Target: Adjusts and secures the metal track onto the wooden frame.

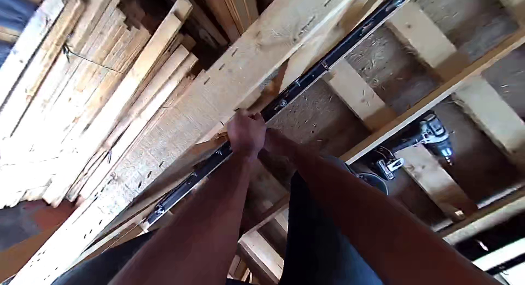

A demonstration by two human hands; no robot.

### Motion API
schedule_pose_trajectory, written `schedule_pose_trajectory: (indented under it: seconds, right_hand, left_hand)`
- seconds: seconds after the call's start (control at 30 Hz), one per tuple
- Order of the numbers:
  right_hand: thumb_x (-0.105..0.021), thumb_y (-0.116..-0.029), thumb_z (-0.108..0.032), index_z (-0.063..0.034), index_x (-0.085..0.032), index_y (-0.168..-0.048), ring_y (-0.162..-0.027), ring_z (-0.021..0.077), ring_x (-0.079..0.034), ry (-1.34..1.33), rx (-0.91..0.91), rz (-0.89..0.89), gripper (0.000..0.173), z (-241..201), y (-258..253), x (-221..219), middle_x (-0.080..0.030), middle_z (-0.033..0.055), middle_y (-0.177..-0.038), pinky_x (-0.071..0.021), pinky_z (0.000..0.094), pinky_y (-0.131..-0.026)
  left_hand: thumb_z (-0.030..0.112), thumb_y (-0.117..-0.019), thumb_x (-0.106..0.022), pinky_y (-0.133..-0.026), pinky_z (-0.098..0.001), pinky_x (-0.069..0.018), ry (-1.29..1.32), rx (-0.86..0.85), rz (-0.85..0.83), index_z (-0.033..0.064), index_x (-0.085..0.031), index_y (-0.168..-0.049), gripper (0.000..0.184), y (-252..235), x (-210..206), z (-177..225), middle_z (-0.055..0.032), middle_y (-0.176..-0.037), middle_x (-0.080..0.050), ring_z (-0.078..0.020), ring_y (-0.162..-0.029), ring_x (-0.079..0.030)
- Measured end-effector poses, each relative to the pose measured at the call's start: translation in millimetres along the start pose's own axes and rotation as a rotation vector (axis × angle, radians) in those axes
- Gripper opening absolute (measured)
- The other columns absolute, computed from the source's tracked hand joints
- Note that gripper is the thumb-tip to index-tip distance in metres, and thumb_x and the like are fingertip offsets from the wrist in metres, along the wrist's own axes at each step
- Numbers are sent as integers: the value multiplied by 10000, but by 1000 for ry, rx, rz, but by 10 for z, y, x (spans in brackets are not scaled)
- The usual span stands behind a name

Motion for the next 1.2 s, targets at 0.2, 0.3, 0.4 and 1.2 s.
schedule_pose_trajectory:
  seconds: [0.2,0.3,0.4,1.2]
  right_hand:
    - [-461,-1087,-332,-108,-588,-1308,-547,187,-548,-558,-221,169,338,159,-122,-472,-622,94,-802,-485,373,-488]
    - [-387,-1126,-336,-75,-612,-1325,-663,221,-633,-814,-231,496,398,-103,-24,-744,-678,131,-886,-551,424,-607]
    - [-422,-1117,-234,-27,-612,-1289,-639,198,-603,-1136,-209,660,330,-188,-24,-1053,-637,124,-869,-540,383,-557]
    - [-471,-1074,-166,-207,-556,-1439,-505,92,-440,-1733,-62,428,376,-193,-218,-1071,-558,29,-801,-363,241,-416]
  left_hand:
    - [321,-967,-607,-811,-539,-544,-41,-9,89,81,-709,-1021,266,40,-67,3,-130,-970,-717,-301,-951,-699]
    - [336,-971,-609,-867,-548,-532,-58,-31,116,66,-707,-1048,298,48,-82,7,-149,-1032,-714,-308,-1015,-692]
    - [342,-970,-598,-888,-550,-522,-77,-31,134,66,-709,-1057,309,75,-99,-1,-153,-1060,-709,-304,-1047,-684]
    - [344,-968,-599,-871,-555,-501,-97,-79,217,51,-702,-961,311,43,-156,-13,-164,-1041,-694,-315,-1040,-663]
Point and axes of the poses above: each hand's wrist, its own y-axis away from the middle knuckle, its own x-axis out of the back of the hand, z = x × y, the point moved 1 cm from there along -y, towards the middle knuckle
